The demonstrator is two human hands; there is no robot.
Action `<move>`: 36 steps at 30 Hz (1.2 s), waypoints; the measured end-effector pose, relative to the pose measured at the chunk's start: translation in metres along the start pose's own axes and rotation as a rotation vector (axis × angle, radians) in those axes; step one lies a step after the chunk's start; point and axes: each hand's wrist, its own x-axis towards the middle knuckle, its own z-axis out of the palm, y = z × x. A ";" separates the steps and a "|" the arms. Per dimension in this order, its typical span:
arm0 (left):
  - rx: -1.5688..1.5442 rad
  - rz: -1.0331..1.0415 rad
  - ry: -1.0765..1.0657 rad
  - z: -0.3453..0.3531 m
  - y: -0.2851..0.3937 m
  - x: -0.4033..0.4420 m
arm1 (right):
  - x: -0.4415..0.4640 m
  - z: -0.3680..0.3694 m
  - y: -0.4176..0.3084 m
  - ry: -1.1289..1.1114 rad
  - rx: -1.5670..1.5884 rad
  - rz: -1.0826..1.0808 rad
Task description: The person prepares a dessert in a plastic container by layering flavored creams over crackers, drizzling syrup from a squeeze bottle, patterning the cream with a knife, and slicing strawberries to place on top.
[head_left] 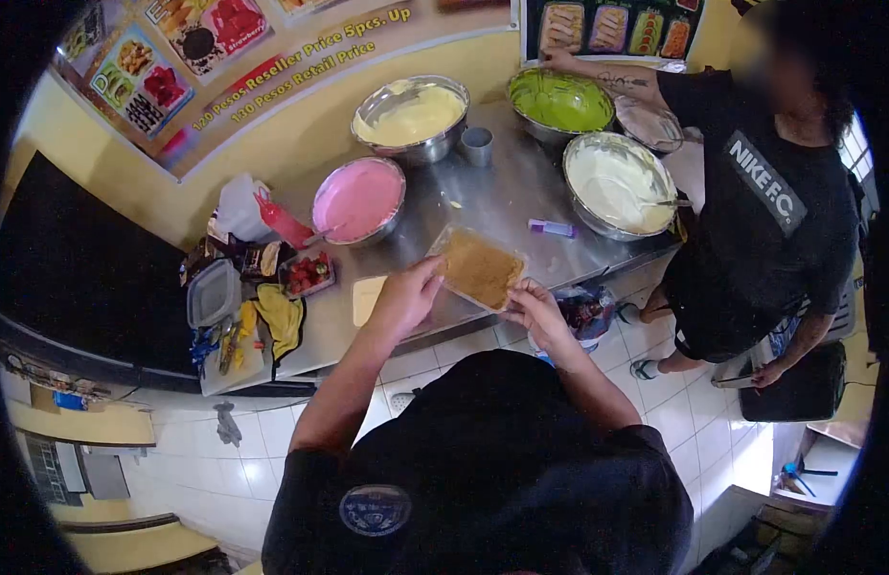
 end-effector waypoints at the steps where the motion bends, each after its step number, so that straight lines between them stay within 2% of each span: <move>1: 0.147 0.050 0.026 0.007 -0.001 0.012 | -0.008 0.007 -0.001 -0.029 -0.058 0.015; 2: 0.295 0.104 0.052 0.014 -0.005 0.019 | -0.015 0.014 -0.002 -0.056 -0.115 0.027; 3: 0.299 0.112 0.051 0.022 -0.013 0.024 | -0.022 0.020 -0.002 -0.059 -0.140 0.029; 5: 0.430 0.064 -0.034 0.036 -0.023 0.033 | -0.023 0.016 0.012 -0.082 -0.193 0.017; 6: 0.432 0.078 -0.036 0.040 -0.022 0.033 | -0.023 0.014 0.019 -0.105 -0.248 0.019; 8: 0.435 0.063 -0.190 0.044 -0.009 0.022 | -0.024 0.016 0.025 -0.100 -0.266 0.031; 13: 0.484 0.185 -0.213 0.057 -0.017 0.002 | -0.019 0.019 0.039 -0.144 -0.186 0.126; 15: 0.280 0.101 -0.162 0.047 -0.023 0.001 | -0.018 0.027 0.040 -0.165 -0.161 0.144; 16: 0.280 0.079 -0.151 0.041 -0.027 0.001 | -0.017 0.031 0.039 -0.167 -0.164 0.161; 19: -0.408 -0.314 -0.178 0.017 -0.039 0.001 | -0.016 0.041 0.036 -0.199 -0.169 0.214; 20: -0.409 -0.339 -0.165 0.010 -0.048 -0.002 | -0.016 0.043 0.037 -0.209 -0.169 0.228; 22: -0.925 -0.411 -0.092 -0.002 -0.069 -0.008 | -0.014 0.040 0.041 -0.232 -0.154 0.241; 26: -1.099 -0.402 0.077 -0.036 -0.098 -0.025 | -0.011 0.034 0.037 -0.231 -0.152 0.234; 29: -0.972 -0.447 0.202 -0.053 -0.128 -0.038 | -0.008 0.027 0.032 -0.157 -0.101 0.139; 36: -0.594 -0.603 0.142 -0.047 -0.169 -0.043 | -0.001 0.011 0.029 -0.050 -0.127 -0.035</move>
